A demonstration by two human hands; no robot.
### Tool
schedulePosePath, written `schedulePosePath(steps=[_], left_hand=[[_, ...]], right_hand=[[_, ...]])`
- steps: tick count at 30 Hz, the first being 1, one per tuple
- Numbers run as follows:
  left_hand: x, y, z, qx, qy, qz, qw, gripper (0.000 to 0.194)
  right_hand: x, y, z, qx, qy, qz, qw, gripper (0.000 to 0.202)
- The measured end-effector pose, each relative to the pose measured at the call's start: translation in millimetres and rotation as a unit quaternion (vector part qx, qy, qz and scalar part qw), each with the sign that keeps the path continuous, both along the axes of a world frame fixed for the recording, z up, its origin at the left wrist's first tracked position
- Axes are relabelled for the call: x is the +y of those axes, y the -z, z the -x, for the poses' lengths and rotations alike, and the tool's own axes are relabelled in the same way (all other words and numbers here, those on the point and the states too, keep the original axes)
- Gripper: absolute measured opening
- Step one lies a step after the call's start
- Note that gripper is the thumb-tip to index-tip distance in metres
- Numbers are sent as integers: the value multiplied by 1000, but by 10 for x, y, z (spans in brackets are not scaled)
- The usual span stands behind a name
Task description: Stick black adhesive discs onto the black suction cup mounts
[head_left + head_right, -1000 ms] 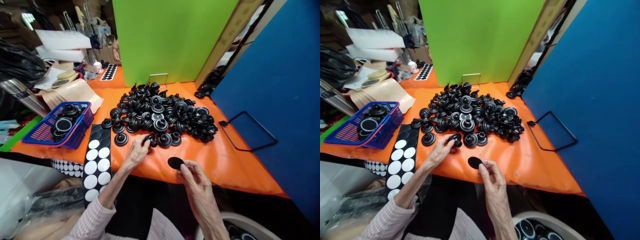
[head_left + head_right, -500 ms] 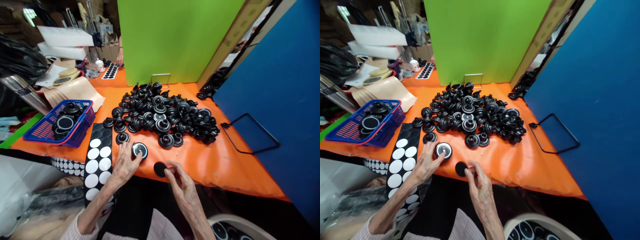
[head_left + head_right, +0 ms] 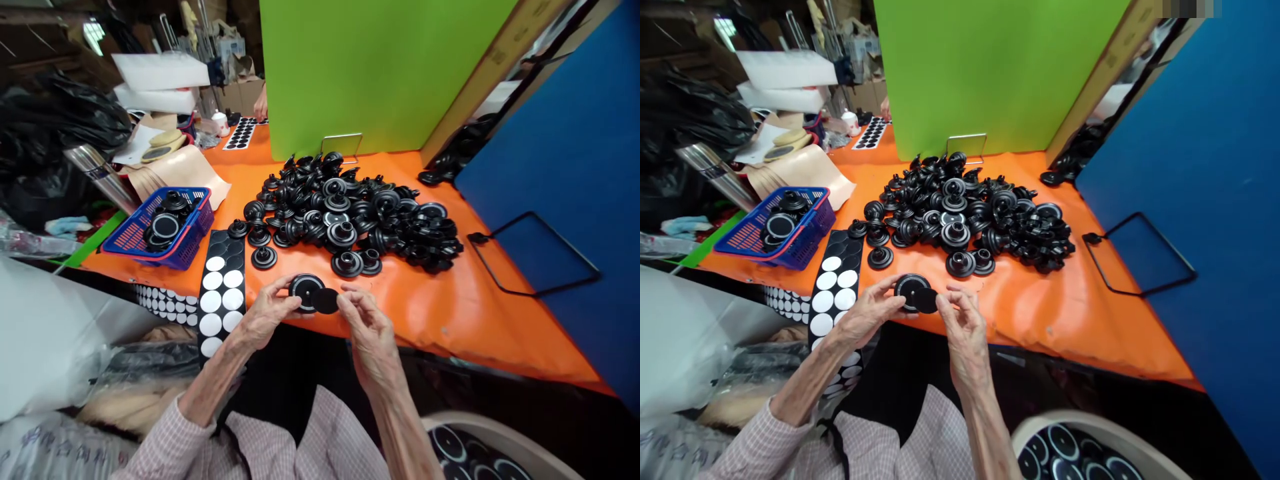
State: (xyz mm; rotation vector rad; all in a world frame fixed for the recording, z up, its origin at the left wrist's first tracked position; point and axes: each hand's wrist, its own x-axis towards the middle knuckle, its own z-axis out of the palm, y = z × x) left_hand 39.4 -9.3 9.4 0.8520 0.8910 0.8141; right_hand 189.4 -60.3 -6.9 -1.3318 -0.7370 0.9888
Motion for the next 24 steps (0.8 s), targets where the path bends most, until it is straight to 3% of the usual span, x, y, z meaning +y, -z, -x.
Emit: schedulePosePath(steps=[8, 24], left_hand=[[-96, -22, 52, -6, 24, 12, 1000, 48], [-93, 52, 63, -13, 13, 20, 1000, 49]], right_hand=[[18, 52, 215, -23, 1, -3, 1000, 30], [37, 118, 277, -84, 11, 18, 996, 27]])
